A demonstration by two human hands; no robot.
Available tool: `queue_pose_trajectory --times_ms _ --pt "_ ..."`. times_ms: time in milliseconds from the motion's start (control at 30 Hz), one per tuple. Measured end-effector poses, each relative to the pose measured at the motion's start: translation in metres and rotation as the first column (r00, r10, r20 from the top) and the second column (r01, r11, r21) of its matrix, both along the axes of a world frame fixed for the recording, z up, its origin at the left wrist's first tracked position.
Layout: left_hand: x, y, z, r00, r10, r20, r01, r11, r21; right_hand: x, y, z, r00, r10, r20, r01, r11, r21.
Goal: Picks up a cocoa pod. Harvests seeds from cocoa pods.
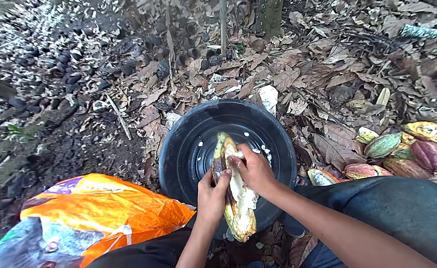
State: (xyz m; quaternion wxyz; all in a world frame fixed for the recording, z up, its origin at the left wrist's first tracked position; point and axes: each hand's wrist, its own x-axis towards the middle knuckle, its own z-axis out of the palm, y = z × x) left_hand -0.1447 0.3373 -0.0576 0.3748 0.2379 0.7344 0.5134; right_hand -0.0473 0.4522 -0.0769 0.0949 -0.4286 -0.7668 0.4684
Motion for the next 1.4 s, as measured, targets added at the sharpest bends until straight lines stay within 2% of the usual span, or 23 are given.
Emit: queue_pose_trajectory --times_ms 200,233,300,367,467,567,633,867,1067,1200,1267,1333,1400 --pt "-0.002 0.002 0.002 0.999 0.032 0.036 -0.032 0.999 0.006 0.001 0.004 -0.016 0.964 -0.149 -0.221 0.134 0.988 -0.081" --pt "-0.002 0.002 0.002 0.998 0.046 0.049 -0.046 0.999 0.006 0.001 0.006 -0.016 0.963 -0.183 -0.200 0.165 0.981 -0.103" --pt "-0.001 0.002 0.002 0.997 0.061 0.056 -0.061 0.998 0.004 0.003 0.013 -0.009 0.979 -0.197 -0.057 0.189 0.975 -0.119" --pt "-0.002 0.003 0.000 0.997 0.059 0.044 -0.060 0.998 0.009 0.004 0.015 0.000 0.987 -0.143 0.071 0.151 0.981 -0.124" --pt "-0.003 0.003 -0.003 0.997 0.066 0.037 -0.066 0.998 0.006 0.003 0.007 0.014 0.988 0.008 0.152 0.008 0.995 -0.102" --pt "-0.004 0.003 -0.005 0.997 0.078 0.021 -0.078 0.997 -0.002 0.000 -0.001 0.026 0.938 0.197 0.286 -0.184 0.980 -0.075" --pt "-0.004 0.002 -0.005 0.998 0.066 0.025 -0.066 0.998 -0.003 -0.001 0.000 0.026 0.923 0.223 0.313 -0.212 0.975 -0.072" --pt "0.002 0.005 -0.005 0.995 0.056 0.082 -0.056 0.998 -0.013 -0.002 0.010 0.018 0.973 0.064 0.222 -0.079 0.995 0.058" --pt "0.006 0.005 -0.006 0.994 0.048 0.096 -0.045 0.999 -0.029 -0.002 0.003 0.011 0.988 0.023 0.153 -0.060 0.969 0.240" --pt "0.007 0.005 -0.007 0.994 0.030 0.104 -0.026 0.999 -0.040 -0.001 0.001 -0.002 0.995 0.002 0.102 -0.044 0.912 0.408" --pt "0.007 0.005 -0.006 0.994 0.030 0.100 -0.026 0.999 -0.041 -0.001 0.002 -0.010 0.999 -0.030 0.027 0.012 0.869 0.494" --pt "0.005 0.005 -0.003 0.994 0.035 0.100 -0.030 0.999 -0.044 0.001 0.008 -0.011 0.997 -0.070 -0.010 0.067 0.879 0.471" --pt "0.002 0.004 -0.003 0.992 0.050 0.112 -0.046 0.998 -0.039 0.005 0.019 -0.005 0.992 -0.109 0.063 0.076 0.919 0.386"
